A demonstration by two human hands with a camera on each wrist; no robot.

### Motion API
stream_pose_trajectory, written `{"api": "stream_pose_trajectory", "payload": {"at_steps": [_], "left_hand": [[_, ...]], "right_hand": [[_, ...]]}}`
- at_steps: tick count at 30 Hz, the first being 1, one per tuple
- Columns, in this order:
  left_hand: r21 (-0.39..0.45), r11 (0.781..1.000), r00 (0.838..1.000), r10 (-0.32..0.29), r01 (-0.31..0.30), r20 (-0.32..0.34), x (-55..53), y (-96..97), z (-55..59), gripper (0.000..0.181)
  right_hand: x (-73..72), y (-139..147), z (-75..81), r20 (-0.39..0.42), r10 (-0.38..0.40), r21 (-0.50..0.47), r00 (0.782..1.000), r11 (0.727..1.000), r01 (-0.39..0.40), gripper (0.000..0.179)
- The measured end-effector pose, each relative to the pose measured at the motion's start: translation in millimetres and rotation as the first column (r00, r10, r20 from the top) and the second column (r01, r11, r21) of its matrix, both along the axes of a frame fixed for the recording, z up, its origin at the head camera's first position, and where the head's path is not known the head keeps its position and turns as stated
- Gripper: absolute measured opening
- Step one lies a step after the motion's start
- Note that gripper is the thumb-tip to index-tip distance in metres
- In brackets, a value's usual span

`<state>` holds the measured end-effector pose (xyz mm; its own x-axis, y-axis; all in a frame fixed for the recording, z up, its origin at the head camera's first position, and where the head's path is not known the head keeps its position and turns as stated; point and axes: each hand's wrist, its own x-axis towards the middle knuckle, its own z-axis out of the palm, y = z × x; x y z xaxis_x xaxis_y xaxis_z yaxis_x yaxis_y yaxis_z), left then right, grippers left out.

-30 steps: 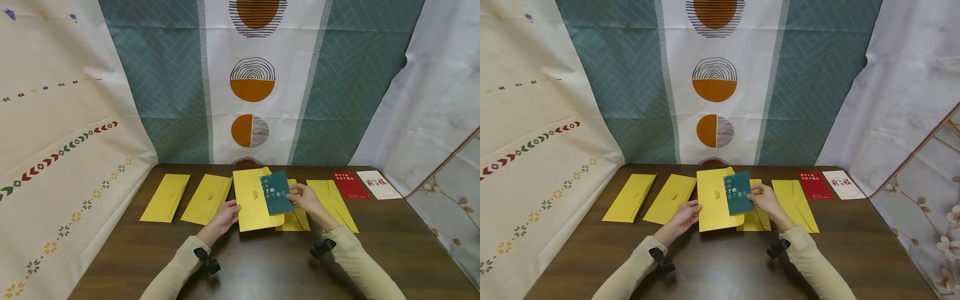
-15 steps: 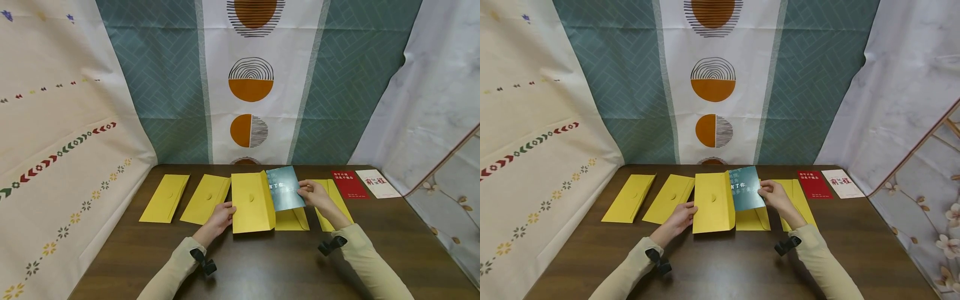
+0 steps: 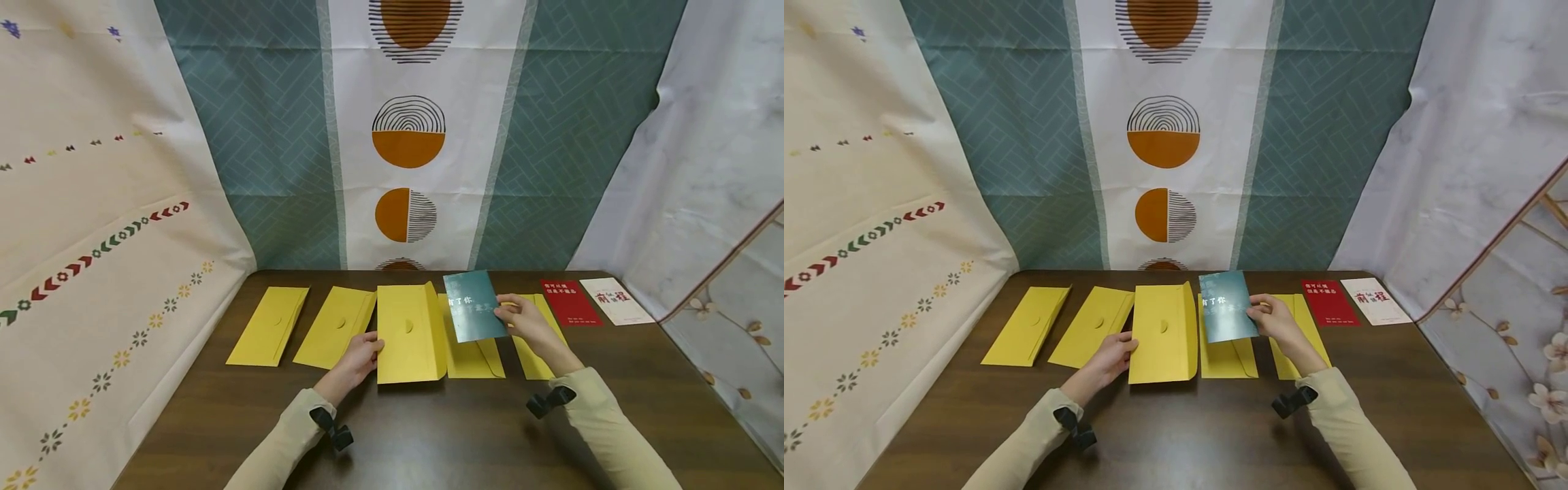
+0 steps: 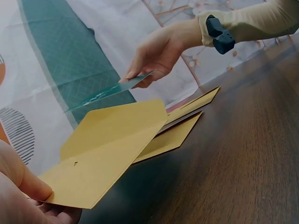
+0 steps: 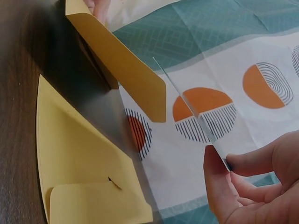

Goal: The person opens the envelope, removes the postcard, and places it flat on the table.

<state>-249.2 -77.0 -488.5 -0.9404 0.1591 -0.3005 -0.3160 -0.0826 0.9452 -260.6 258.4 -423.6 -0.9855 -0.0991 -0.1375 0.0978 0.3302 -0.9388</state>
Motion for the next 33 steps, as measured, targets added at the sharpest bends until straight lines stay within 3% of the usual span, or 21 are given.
{"api": "stream_pose_trajectory", "payload": {"at_steps": [13,23,33], "left_hand": [[0.002,1.0,1.0,-0.009,0.009,0.019,1.9,-0.1,0.8,0.043],[0.015,1.0,1.0,-0.009,0.009,0.024,-1.6,0.4,-2.6,0.038],[-0.021,0.999,0.999,-0.03,0.031,0.012,-4.7,-1.5,-0.5,0.045]], "right_hand": [[0.7,14.1,-3.6,0.019,-0.005,-0.068,1.0,0.998,0.006,0.048],[-0.2,29.8,-0.7,0.036,-0.029,-0.025,0.999,0.999,0.03,0.052],[1.3,49.5,-2.3,0.022,-0.027,-0.032,0.999,0.999,0.028,0.049]]}}
